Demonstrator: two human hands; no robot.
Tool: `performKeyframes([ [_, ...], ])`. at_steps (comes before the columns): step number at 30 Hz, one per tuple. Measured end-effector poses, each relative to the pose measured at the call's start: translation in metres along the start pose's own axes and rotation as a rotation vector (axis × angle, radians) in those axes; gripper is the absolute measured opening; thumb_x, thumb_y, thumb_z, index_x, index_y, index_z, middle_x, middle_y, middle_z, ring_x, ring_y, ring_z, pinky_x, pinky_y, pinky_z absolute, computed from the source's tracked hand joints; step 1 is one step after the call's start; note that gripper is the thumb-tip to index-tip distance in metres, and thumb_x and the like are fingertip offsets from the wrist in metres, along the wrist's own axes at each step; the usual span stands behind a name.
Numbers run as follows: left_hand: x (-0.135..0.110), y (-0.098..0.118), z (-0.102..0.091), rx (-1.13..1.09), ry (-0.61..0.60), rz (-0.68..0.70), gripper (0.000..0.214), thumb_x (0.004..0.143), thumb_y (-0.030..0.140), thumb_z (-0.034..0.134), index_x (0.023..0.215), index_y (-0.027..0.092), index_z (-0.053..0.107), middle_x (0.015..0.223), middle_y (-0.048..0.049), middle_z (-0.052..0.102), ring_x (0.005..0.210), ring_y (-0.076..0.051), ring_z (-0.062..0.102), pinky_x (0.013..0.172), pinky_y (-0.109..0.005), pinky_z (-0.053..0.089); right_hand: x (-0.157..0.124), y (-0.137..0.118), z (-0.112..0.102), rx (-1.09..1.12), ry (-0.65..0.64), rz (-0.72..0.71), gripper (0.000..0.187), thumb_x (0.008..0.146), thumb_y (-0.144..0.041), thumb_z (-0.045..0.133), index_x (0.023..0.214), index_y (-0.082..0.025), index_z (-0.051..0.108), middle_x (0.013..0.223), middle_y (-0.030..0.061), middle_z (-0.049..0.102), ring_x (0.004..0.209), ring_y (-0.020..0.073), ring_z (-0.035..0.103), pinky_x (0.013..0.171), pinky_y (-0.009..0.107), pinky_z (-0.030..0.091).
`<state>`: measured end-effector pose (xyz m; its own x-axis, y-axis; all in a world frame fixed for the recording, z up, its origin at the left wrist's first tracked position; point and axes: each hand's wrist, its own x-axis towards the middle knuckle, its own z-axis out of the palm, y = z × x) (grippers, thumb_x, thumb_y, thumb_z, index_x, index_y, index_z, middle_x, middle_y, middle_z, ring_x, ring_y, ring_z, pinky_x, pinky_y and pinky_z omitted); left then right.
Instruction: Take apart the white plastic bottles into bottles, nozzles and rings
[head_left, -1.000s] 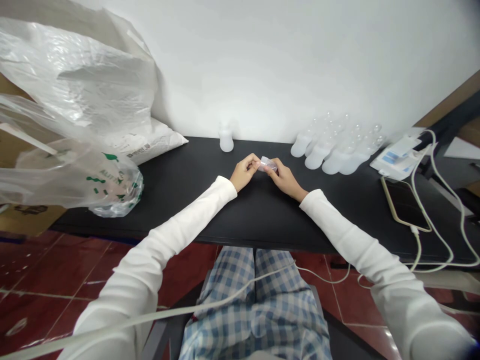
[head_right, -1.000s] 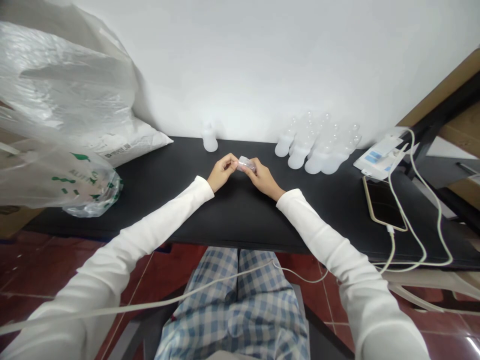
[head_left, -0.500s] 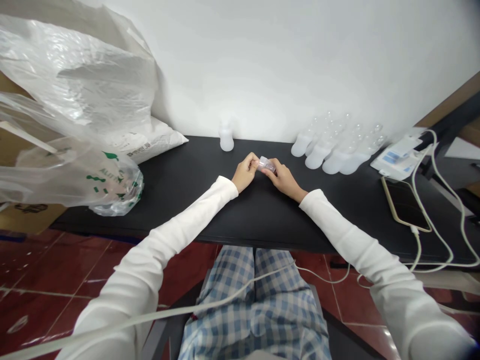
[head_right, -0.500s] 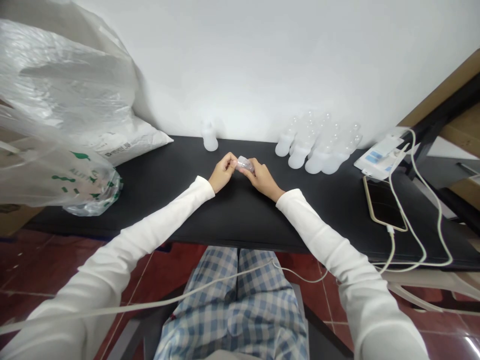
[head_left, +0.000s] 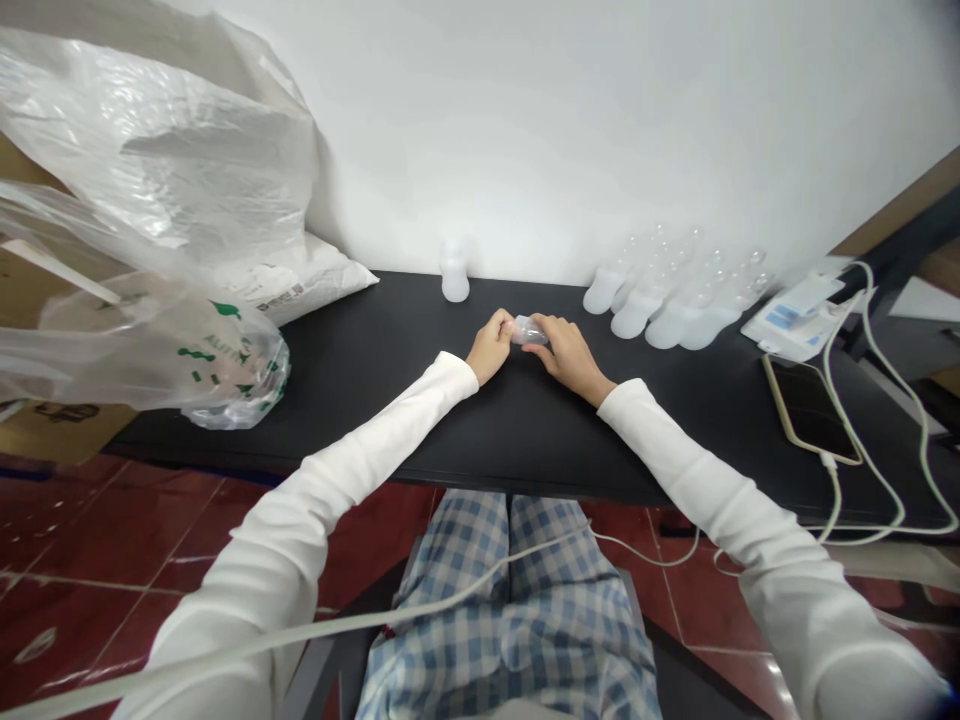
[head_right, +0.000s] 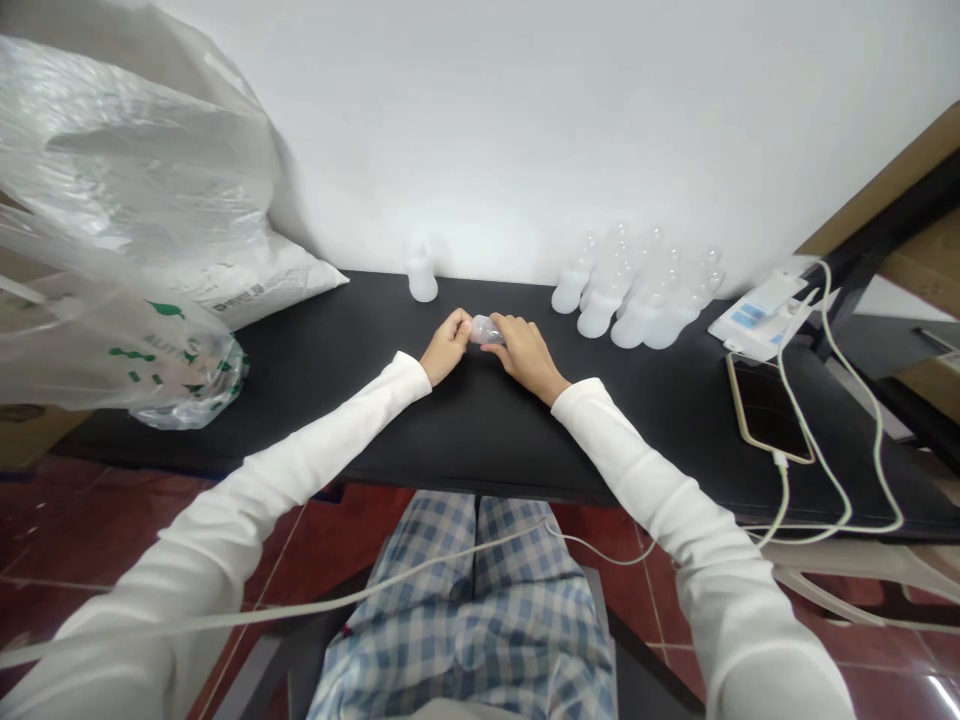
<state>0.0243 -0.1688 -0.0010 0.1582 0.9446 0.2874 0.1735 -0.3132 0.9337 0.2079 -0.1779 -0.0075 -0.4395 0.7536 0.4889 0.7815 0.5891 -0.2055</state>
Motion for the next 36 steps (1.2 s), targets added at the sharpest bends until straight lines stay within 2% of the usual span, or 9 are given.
performKeyframes([
  [7,0.005,-0.001,0.002,-0.179,0.008,-0.209,0.032,0.1,0.013,0.045,0.068,0.019,0.044,0.061,0.0045,0.046,0.052,-0.009,0.038,0.054,-0.024,0.031,0.001,-0.004,-0.012,-0.181,-0.013,-0.154,0.046,0.106,-0.035,0.036,0.147,-0.018,0.051,0.134,0.0154,0.066,0.105,0.0288,0.06,0.085,0.041,0.043],
  [10,0.007,-0.003,0.0,-0.254,-0.015,-0.183,0.032,0.1,0.019,0.051,0.068,0.018,0.047,0.06,0.0041,0.047,0.051,-0.008,0.04,0.052,-0.023,0.033,0.0,-0.006,-0.014,-0.205,0.009,-0.174,0.045,0.106,-0.027,0.033,0.146,-0.019,0.052,0.135,0.014,0.066,0.106,0.027,0.061,0.084,0.039,0.043],
  [12,0.008,-0.005,-0.001,-0.286,-0.024,-0.136,0.031,0.098,0.025,0.058,0.069,0.018,0.05,0.061,0.0043,0.048,0.053,-0.008,0.042,0.053,-0.021,0.036,0.0,-0.008,-0.014,-0.2,0.032,-0.164,0.044,0.106,-0.028,0.036,0.145,-0.018,0.052,0.133,0.0144,0.066,0.107,0.0271,0.062,0.084,0.039,0.043],
  [16,0.007,-0.006,-0.002,-0.307,-0.016,-0.119,0.03,0.095,0.031,0.064,0.071,0.018,0.052,0.064,0.0041,0.051,0.055,-0.007,0.044,0.055,-0.02,0.039,-0.002,-0.012,-0.011,-0.134,0.076,-0.103,0.049,0.103,-0.042,0.043,0.143,-0.015,0.05,0.132,0.0168,0.066,0.109,0.0297,0.062,0.085,0.04,0.044],
  [19,0.006,-0.005,-0.001,-0.311,-0.038,-0.098,0.03,0.093,0.035,0.067,0.073,0.018,0.052,0.067,0.0038,0.052,0.058,-0.008,0.045,0.058,-0.021,0.041,-0.002,-0.01,-0.007,-0.077,0.111,0.018,0.054,0.103,-0.051,0.039,0.14,-0.014,0.05,0.127,0.0173,0.068,0.104,0.03,0.063,0.086,0.042,0.044],
  [23,0.005,-0.004,-0.001,-0.317,-0.063,-0.081,0.03,0.092,0.036,0.068,0.074,0.018,0.053,0.069,0.0034,0.053,0.061,-0.009,0.047,0.06,-0.022,0.042,0.0,-0.004,-0.004,-0.012,0.093,0.148,0.05,0.105,-0.056,0.032,0.12,-0.018,0.06,0.109,0.0135,0.073,0.094,0.0283,0.064,0.087,0.042,0.042],
  [27,0.006,-0.007,-0.001,-0.345,-0.088,-0.054,0.029,0.088,0.04,0.071,0.077,0.018,0.057,0.074,0.0022,0.057,0.068,-0.01,0.051,0.065,-0.023,0.043,0.001,-0.001,-0.003,0.083,0.095,0.204,0.055,0.104,-0.063,0.028,0.113,-0.019,0.061,0.096,0.01,0.073,0.086,0.026,0.064,0.086,0.041,0.04],
  [32,0.008,-0.011,-0.001,-0.339,-0.156,-0.007,0.04,0.076,0.052,0.081,0.082,0.017,0.061,0.078,0.0001,0.064,0.075,-0.011,0.057,0.072,-0.025,0.044,0.001,0.0,-0.006,0.189,0.124,0.273,0.06,0.102,-0.069,0.02,0.099,-0.022,0.058,0.086,0.006,0.071,0.082,0.0243,0.064,0.086,0.04,0.039],
  [36,0.007,-0.009,-0.003,-0.374,-0.17,-0.03,0.038,0.078,0.049,0.08,0.079,0.018,0.059,0.075,0.0007,0.062,0.074,-0.012,0.057,0.074,-0.026,0.045,0.002,0.0,-0.008,0.197,0.088,0.28,0.06,0.102,-0.07,0.022,0.094,-0.023,0.058,0.081,0.0049,0.069,0.08,0.0239,0.063,0.086,0.04,0.039],
])
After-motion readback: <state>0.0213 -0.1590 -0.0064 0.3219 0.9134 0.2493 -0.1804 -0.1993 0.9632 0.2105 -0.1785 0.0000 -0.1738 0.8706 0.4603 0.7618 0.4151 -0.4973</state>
